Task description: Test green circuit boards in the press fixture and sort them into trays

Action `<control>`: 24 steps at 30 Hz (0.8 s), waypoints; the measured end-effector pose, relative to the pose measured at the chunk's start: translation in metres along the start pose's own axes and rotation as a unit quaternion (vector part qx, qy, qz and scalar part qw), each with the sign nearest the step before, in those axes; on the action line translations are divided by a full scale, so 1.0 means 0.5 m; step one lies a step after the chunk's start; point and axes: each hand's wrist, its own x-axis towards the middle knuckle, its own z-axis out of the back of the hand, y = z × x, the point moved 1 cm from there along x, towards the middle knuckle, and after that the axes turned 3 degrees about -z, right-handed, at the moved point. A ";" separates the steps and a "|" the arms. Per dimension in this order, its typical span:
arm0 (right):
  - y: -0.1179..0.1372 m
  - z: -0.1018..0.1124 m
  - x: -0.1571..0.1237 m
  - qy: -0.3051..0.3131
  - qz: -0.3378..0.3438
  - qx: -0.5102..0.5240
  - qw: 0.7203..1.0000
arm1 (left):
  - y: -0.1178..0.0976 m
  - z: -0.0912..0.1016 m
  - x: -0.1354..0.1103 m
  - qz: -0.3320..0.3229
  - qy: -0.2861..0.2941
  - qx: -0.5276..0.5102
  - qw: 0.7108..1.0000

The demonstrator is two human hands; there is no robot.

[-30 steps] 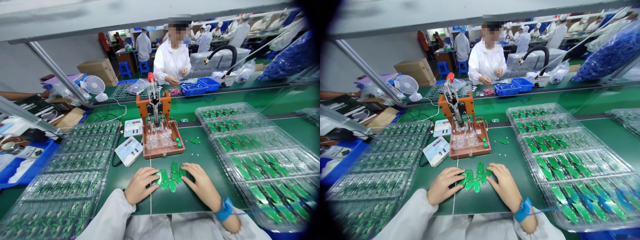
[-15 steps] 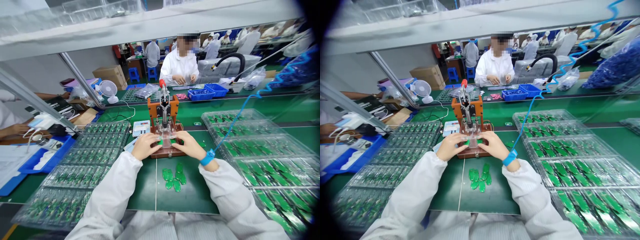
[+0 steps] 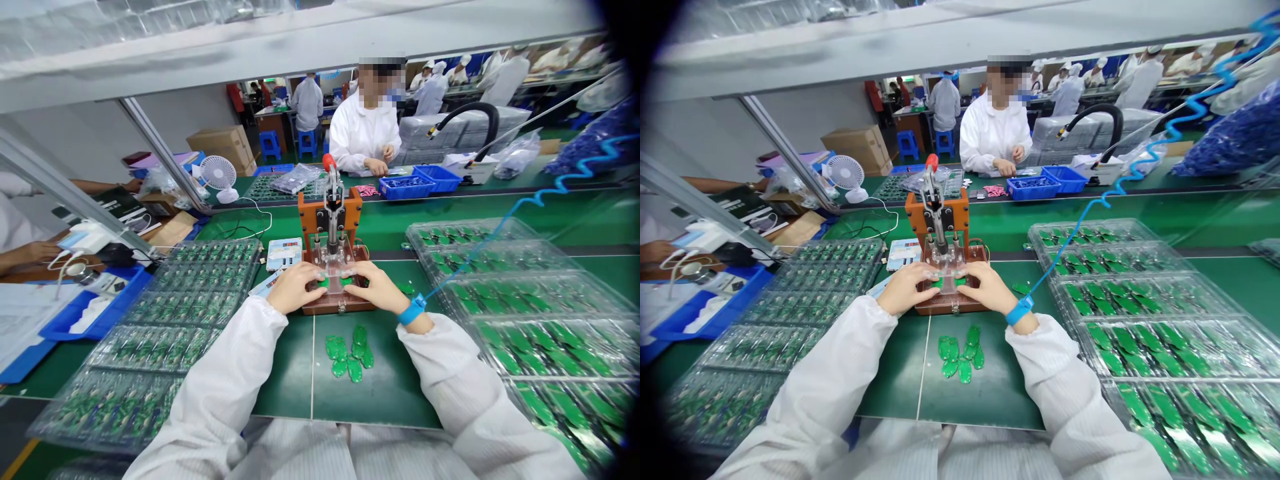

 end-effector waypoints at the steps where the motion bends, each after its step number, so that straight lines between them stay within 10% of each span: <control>1: -0.004 -0.002 -0.003 -0.006 -0.004 0.008 1.000 | 0.001 -0.001 -0.002 0.003 -0.002 -0.004 1.000; 24: 0.005 -0.007 -0.016 -0.014 -0.014 0.023 1.000 | -0.119 -0.088 -0.125 0.005 -0.212 0.024 0.977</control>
